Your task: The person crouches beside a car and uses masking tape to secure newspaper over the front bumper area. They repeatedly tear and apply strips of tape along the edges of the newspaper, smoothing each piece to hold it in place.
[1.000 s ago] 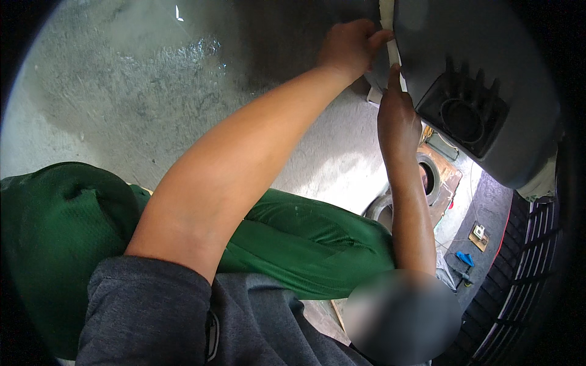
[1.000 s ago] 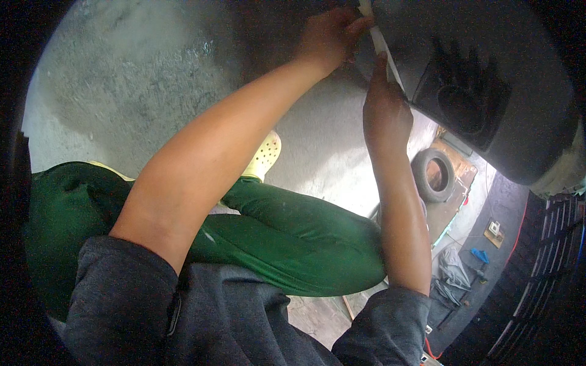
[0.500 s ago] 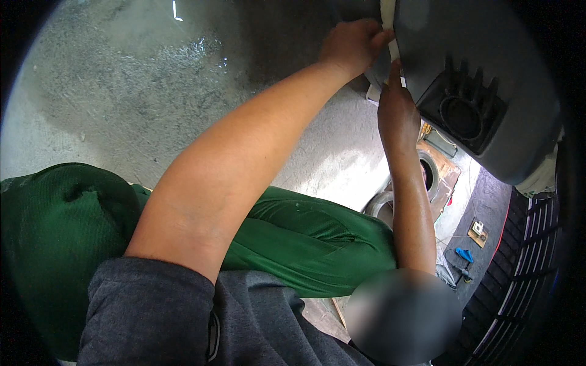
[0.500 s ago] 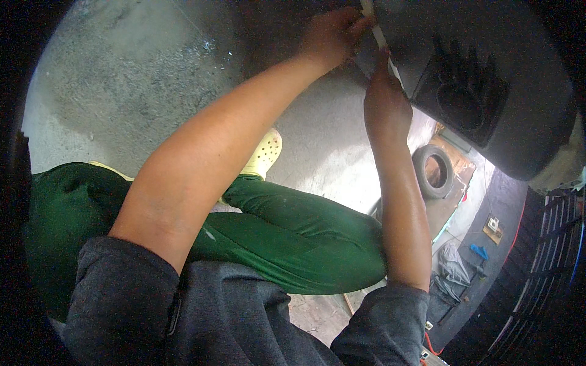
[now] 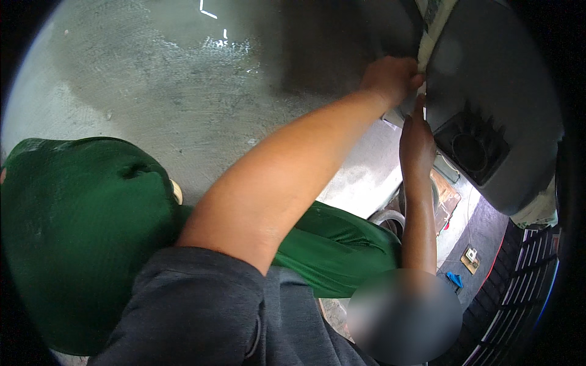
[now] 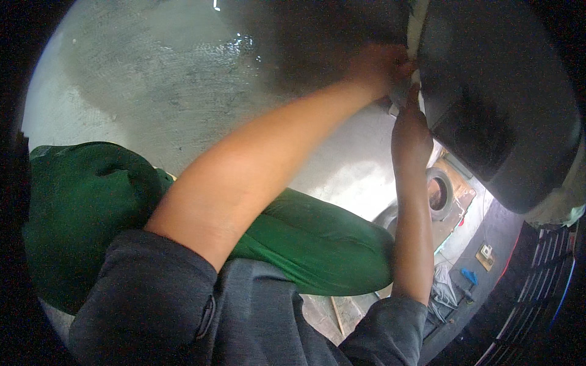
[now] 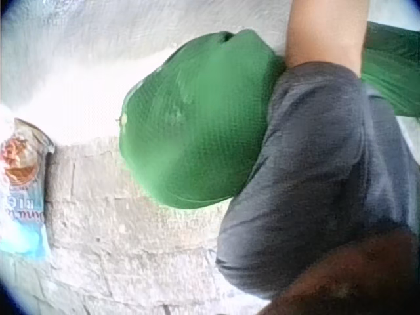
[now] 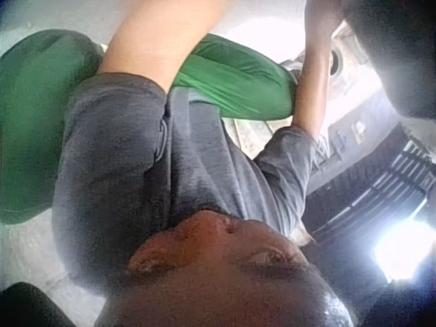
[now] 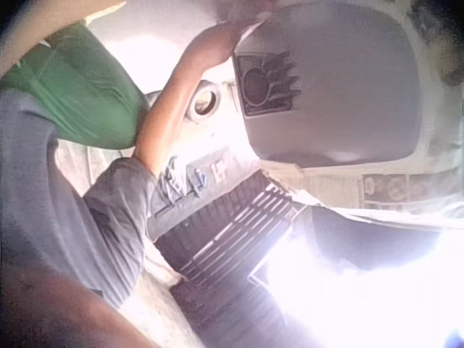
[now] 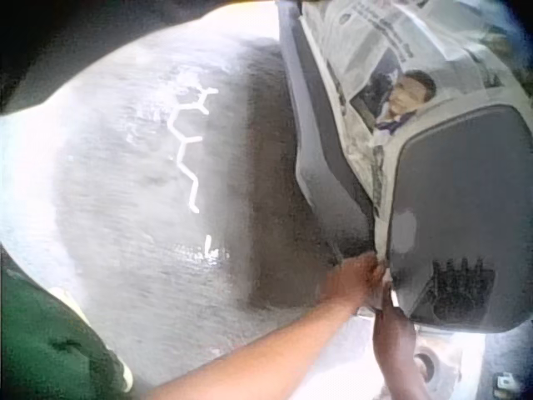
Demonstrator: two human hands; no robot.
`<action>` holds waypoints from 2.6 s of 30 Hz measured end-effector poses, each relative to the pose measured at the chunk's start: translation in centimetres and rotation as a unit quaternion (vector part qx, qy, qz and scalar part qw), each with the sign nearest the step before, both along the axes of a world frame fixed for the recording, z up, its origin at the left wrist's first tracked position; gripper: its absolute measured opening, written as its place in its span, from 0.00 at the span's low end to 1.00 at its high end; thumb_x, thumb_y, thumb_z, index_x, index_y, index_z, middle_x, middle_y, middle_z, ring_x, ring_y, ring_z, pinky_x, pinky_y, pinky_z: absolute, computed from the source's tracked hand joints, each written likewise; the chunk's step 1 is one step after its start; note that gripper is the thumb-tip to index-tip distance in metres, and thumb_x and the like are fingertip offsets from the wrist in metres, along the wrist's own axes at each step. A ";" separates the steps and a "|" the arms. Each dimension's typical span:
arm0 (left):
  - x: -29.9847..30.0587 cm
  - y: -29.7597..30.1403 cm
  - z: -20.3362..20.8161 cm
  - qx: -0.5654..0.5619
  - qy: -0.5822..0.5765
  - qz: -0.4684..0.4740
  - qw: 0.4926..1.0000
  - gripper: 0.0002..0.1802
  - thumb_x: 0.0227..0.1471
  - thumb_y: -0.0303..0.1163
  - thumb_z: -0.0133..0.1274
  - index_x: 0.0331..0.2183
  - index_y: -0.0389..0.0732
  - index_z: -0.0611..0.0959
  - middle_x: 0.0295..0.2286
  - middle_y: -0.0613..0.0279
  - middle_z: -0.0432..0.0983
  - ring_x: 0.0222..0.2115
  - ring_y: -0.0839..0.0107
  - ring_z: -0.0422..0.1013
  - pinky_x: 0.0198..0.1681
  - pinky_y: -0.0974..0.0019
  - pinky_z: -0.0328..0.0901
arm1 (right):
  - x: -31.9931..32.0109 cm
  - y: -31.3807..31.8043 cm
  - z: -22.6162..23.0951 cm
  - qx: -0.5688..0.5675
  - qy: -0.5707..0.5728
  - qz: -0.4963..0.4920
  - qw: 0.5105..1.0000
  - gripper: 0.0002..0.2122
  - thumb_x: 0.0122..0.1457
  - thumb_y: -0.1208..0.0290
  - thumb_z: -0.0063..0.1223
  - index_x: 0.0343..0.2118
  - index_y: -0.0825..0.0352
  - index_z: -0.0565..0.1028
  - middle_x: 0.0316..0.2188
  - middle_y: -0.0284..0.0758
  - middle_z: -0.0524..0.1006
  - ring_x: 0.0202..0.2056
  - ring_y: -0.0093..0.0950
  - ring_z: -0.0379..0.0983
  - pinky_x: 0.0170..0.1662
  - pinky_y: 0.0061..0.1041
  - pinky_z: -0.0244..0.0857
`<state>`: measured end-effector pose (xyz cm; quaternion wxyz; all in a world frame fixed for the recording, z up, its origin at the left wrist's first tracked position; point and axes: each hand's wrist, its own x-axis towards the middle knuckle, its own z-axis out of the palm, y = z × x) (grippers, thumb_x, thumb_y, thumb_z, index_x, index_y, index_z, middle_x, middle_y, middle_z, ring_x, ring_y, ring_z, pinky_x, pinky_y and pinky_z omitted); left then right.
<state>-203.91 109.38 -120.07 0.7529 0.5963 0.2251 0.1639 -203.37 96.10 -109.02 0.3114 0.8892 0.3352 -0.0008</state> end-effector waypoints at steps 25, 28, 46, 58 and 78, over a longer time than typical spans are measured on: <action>-0.3 0.0 0.4 -0.008 0.000 -0.011 1.000 0.19 0.63 0.50 0.56 0.37 0.46 0.89 0.35 0.52 0.86 0.41 0.50 0.82 0.46 0.46 0.74 | -0.3 1.1 0.7 -0.048 -0.010 -0.010 0.999 0.29 0.69 0.67 0.49 0.73 0.56 0.60 0.34 0.53 0.83 0.35 0.53 0.82 0.36 0.53 0.75; -0.5 -0.2 0.7 0.006 0.004 -0.025 1.000 0.20 0.65 0.51 0.53 0.37 0.46 0.89 0.35 0.53 0.86 0.40 0.51 0.82 0.46 0.46 0.74 | 0.5 0.5 0.7 -0.067 -0.032 -0.007 0.997 0.29 0.69 0.66 0.48 0.73 0.55 0.60 0.34 0.52 0.83 0.35 0.53 0.82 0.37 0.52 0.76; 2.8 -3.9 -2.5 0.037 -0.051 -0.059 0.996 0.24 0.59 0.57 0.58 0.38 0.47 0.90 0.34 0.50 0.86 0.41 0.48 0.82 0.47 0.45 0.74 | 0.4 0.0 1.4 -0.027 -0.027 0.019 0.999 0.26 0.70 0.67 0.48 0.70 0.47 0.63 0.36 0.45 0.81 0.33 0.49 0.81 0.34 0.51 0.75; 1.4 -4.8 -1.0 -0.011 -0.010 -0.058 0.998 0.24 0.66 0.58 0.50 0.41 0.50 0.91 0.35 0.53 0.86 0.40 0.50 0.82 0.46 0.47 0.74 | -0.3 -9.8 1.3 0.022 -0.050 0.164 0.985 0.25 0.70 0.66 0.55 0.69 0.58 0.68 0.25 0.35 0.76 0.18 0.29 0.75 0.17 0.32 0.70; 0.7 -5.1 -0.2 0.020 -0.006 -0.038 0.999 0.25 0.68 0.56 0.47 0.40 0.50 0.91 0.36 0.52 0.87 0.40 0.51 0.83 0.47 0.46 0.75 | 2.6 -7.8 -0.4 -0.070 -0.046 -0.016 0.996 0.31 0.69 0.75 0.42 0.75 0.54 0.55 0.45 0.55 0.82 0.33 0.49 0.85 0.31 0.47 0.80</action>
